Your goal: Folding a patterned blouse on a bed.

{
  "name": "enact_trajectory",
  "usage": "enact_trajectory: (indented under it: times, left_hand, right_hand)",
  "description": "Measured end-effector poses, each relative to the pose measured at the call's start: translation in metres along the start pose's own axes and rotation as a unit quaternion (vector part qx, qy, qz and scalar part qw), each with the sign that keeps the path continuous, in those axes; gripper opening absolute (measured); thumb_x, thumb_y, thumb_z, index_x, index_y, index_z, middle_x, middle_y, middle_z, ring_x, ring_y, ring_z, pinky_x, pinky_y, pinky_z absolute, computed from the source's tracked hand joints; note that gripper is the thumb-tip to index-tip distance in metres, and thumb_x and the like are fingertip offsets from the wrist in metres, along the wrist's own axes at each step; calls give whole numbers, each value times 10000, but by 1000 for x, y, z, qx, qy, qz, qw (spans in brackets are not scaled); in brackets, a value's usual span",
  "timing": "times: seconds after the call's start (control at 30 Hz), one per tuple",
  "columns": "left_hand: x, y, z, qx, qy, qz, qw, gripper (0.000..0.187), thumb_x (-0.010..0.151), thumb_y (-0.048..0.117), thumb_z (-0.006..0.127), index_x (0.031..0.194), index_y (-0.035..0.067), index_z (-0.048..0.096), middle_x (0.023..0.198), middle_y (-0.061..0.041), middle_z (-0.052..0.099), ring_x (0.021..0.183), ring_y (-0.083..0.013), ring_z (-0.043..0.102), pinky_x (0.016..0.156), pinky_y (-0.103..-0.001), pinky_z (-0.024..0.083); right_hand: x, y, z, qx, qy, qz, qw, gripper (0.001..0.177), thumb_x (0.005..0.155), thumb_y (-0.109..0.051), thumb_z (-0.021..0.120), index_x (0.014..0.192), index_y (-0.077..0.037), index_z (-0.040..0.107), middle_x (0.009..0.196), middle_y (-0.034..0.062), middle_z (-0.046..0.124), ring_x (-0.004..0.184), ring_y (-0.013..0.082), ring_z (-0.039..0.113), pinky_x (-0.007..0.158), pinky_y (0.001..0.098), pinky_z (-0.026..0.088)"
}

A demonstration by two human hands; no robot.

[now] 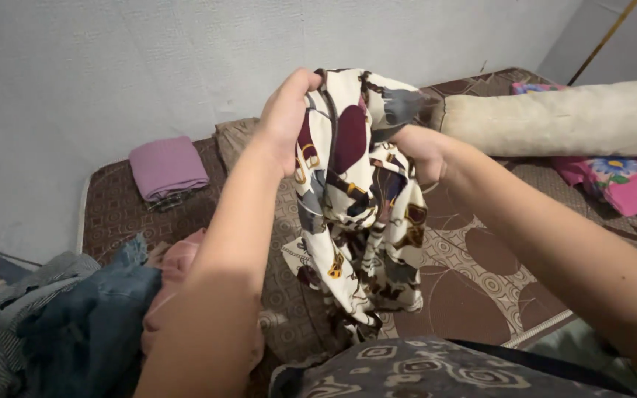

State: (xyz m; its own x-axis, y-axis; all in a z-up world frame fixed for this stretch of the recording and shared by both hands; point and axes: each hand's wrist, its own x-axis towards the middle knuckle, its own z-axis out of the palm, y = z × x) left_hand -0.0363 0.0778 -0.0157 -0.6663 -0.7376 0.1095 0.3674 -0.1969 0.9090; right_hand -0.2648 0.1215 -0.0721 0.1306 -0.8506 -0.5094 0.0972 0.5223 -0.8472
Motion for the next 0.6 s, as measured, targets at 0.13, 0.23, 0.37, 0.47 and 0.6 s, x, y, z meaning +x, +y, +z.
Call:
enact_trajectory:
  times: [0.13,0.23,0.37,0.47,0.6]
  left_hand:
    - [-15,-2,-14,147,72,-23,986,387,973,358,408,959,16,588,862,-172,724,823,-235,733,699,-397,631]
    - [-18,-22,-36,170,126,-36,977,377,965,316,402,1003,25,637,889,-153,698,795,-277,637,665,-434,568]
    - [-22,-33,-31,281,137,-42,949,337,956,305,476,1096,54,652,1104,-109,683,1010,-225,625,811,-433,520]
    - [-17,-57,-36,286,57,-120,949,358,920,274,479,1091,10,650,1077,-147,752,979,-242,705,824,-441,573]
    - [41,-135,-94,494,61,-104,861,319,944,230,566,1121,-17,662,1012,-179,736,910,-273,719,801,-413,556]
  right_hand:
    - [-32,-20,25,38,103,-74,991,402,991,-427,625,1035,-34,696,937,101,748,823,234,686,823,427,540]
    - [-43,-26,25,163,180,-122,962,271,997,-395,632,988,-127,666,961,37,760,851,177,682,879,352,556]
    - [-21,-32,-22,268,193,-190,925,218,996,-338,598,958,-140,678,967,47,760,864,196,696,881,405,564]
    - [-6,-40,-49,320,128,-228,911,182,1012,-290,629,976,-119,680,983,77,747,876,219,699,934,422,599]
    - [-74,-67,11,137,108,-306,936,284,996,-359,617,1025,-85,688,1058,125,744,959,249,717,1008,432,575]
